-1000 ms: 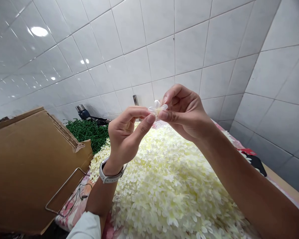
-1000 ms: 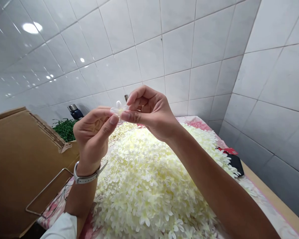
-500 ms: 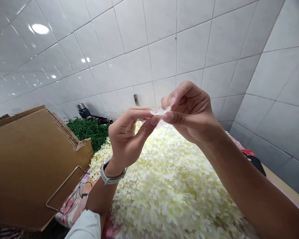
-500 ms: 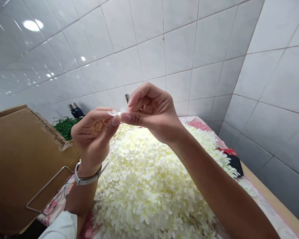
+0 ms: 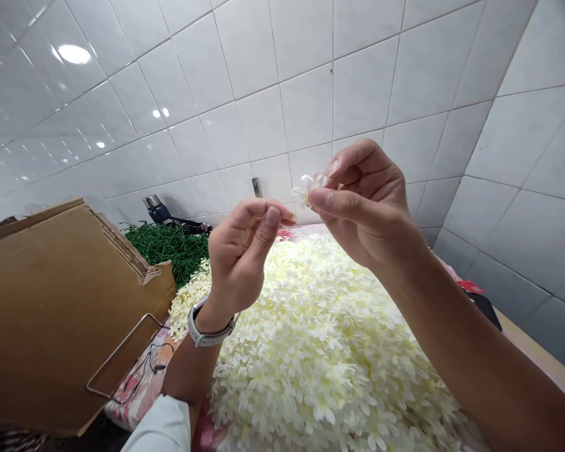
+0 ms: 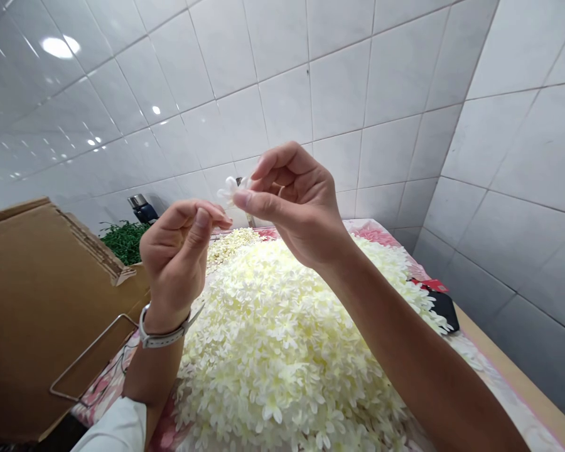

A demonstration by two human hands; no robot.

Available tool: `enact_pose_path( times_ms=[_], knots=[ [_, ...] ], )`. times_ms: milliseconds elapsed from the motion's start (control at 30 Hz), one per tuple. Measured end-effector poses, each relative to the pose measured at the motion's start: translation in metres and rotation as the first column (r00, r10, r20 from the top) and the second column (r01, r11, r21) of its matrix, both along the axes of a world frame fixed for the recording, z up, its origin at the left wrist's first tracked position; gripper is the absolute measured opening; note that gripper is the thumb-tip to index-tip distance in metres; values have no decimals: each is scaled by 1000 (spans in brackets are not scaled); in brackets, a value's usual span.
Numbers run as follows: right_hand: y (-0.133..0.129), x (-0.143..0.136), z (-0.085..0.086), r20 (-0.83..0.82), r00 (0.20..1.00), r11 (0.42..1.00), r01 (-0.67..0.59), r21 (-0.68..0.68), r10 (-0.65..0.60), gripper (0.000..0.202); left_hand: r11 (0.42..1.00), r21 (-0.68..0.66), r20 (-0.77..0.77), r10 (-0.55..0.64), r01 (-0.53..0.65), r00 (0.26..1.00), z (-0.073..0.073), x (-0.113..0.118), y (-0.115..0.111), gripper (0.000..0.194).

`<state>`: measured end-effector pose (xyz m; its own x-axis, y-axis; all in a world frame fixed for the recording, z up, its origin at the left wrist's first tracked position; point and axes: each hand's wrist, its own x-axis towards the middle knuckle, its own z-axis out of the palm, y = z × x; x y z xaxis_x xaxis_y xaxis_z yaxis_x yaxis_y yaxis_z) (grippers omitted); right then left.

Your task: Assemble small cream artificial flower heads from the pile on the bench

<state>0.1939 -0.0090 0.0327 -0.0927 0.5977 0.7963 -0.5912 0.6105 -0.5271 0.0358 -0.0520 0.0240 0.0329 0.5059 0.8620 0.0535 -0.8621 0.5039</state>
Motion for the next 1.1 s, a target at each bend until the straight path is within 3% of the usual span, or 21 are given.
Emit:
enact_pose_path(
  times_ms=[200, 533, 633, 800, 967, 1100],
  knots=[
    [4, 1, -2, 19, 1000, 999, -19, 50, 18, 29, 990, 129, -79, 67, -56, 995, -2, 0, 3, 18],
    [9, -2, -7, 57, 997, 993, -54, 106, 48, 32, 995, 96, -6, 17, -16, 1000, -3, 0, 11, 11],
    [8, -2, -7, 52, 998, 994, -24, 102, 19, 32, 987, 105, -23, 124, -121, 992, -6, -1, 10, 3],
    [4, -1, -5, 67, 997, 993, 28, 112, -36, 34, 932, 261, -51, 275, -252, 960, -9, 0, 9, 4],
    [6, 5, -2, 45, 997, 993, 53, 110, -58, 31, 938, 252, -26, 252, -238, 967, -4, 1, 8, 19],
    [8, 8, -2, 36, 997, 993, 59, 100, -63, 29, 944, 252, -42, 230, -213, 972, -3, 0, 7, 15]
  ],
)
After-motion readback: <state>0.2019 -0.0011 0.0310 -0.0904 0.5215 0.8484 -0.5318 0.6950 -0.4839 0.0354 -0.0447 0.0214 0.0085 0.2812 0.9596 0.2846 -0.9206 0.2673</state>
